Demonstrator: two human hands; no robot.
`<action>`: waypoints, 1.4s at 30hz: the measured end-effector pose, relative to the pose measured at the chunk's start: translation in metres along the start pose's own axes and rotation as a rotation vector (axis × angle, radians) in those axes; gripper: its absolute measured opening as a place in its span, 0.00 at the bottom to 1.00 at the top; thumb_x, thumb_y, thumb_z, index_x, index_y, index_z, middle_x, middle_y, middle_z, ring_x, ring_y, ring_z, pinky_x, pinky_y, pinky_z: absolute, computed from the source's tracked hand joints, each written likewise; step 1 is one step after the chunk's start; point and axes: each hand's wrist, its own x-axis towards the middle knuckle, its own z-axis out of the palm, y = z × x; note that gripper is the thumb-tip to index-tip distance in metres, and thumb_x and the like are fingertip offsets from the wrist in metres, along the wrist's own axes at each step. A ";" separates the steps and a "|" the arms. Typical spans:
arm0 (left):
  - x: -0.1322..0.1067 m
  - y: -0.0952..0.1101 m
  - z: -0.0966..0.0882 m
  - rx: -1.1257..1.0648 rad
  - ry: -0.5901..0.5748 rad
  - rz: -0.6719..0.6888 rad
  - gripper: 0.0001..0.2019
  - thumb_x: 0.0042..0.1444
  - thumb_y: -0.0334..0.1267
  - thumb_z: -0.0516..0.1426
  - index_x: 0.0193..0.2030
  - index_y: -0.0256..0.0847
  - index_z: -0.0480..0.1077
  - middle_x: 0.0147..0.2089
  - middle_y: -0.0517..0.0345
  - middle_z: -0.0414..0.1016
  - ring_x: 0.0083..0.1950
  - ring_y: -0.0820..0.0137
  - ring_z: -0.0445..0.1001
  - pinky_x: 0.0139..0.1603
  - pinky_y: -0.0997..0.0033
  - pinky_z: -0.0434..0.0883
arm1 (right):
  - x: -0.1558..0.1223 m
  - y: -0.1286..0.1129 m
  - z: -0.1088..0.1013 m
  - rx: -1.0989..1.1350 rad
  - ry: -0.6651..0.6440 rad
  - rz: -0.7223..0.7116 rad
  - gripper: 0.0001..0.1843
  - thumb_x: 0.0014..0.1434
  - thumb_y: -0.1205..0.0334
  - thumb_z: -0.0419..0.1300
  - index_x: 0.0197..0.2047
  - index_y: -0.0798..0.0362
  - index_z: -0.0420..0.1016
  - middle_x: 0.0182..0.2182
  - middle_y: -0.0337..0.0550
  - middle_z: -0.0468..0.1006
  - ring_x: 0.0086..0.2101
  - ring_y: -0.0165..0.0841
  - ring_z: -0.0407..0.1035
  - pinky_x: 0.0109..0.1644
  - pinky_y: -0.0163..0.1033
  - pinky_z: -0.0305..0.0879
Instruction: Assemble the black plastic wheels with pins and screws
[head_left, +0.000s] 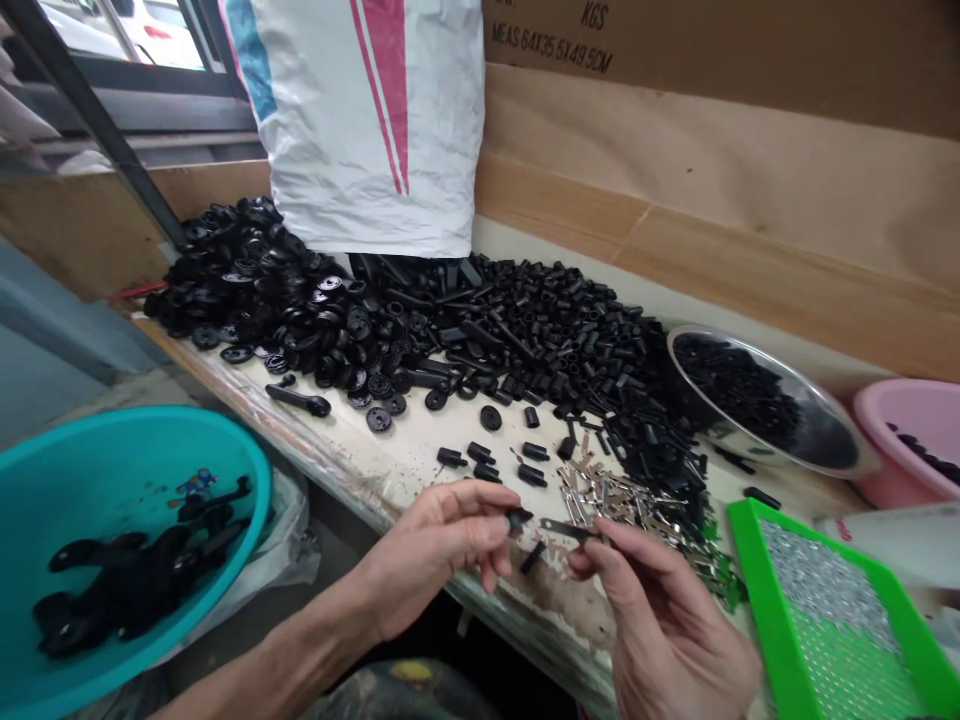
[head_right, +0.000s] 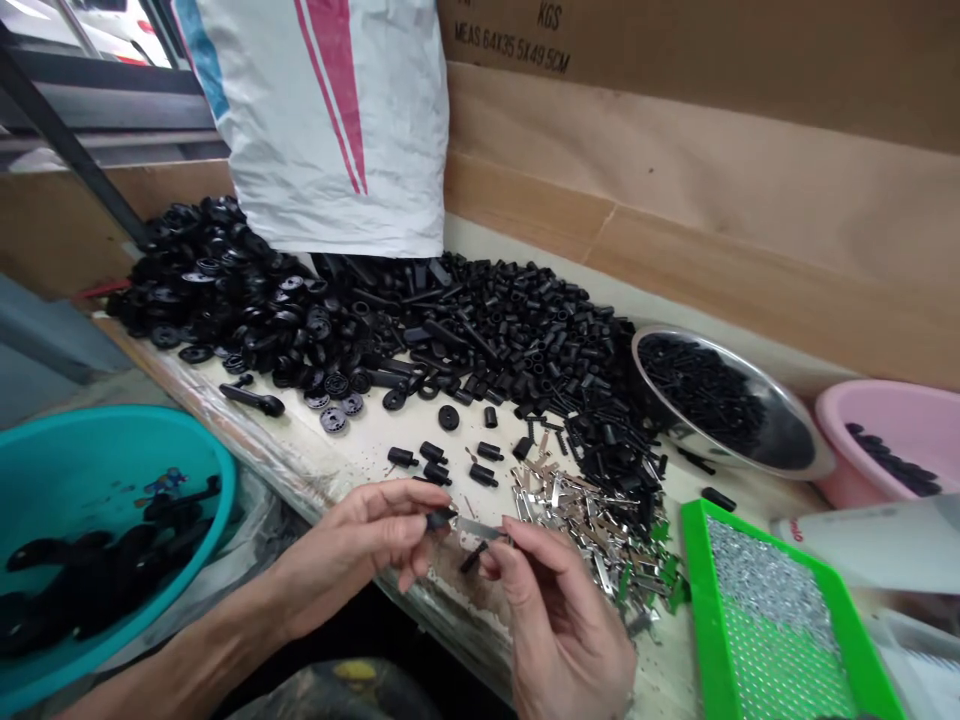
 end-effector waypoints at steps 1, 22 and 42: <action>0.001 -0.002 0.000 -0.118 -0.033 -0.052 0.14 0.58 0.35 0.58 0.51 0.33 0.70 0.34 0.50 0.75 0.28 0.74 0.71 0.30 0.76 0.68 | -0.001 -0.001 -0.002 -0.030 0.022 -0.015 0.08 0.55 0.65 0.66 0.40 0.50 0.80 0.31 0.38 0.80 0.23 0.28 0.75 0.28 0.31 0.74; 0.007 -0.015 0.013 -0.285 -0.084 -0.257 0.14 0.60 0.35 0.55 0.50 0.29 0.72 0.32 0.47 0.77 0.27 0.73 0.75 0.27 0.78 0.74 | 0.005 0.005 -0.032 -0.439 -0.377 -0.716 0.18 0.60 0.75 0.57 0.52 0.51 0.75 0.38 0.42 0.83 0.38 0.32 0.78 0.44 0.35 0.73; 0.015 -0.040 0.014 -0.333 -0.094 -0.254 0.10 0.59 0.38 0.58 0.33 0.32 0.73 0.25 0.52 0.76 0.16 0.81 0.67 0.16 0.86 0.61 | 0.001 0.014 -0.025 -0.307 -0.484 -0.419 0.15 0.59 0.78 0.58 0.47 0.54 0.75 0.33 0.44 0.77 0.32 0.29 0.74 0.36 0.33 0.74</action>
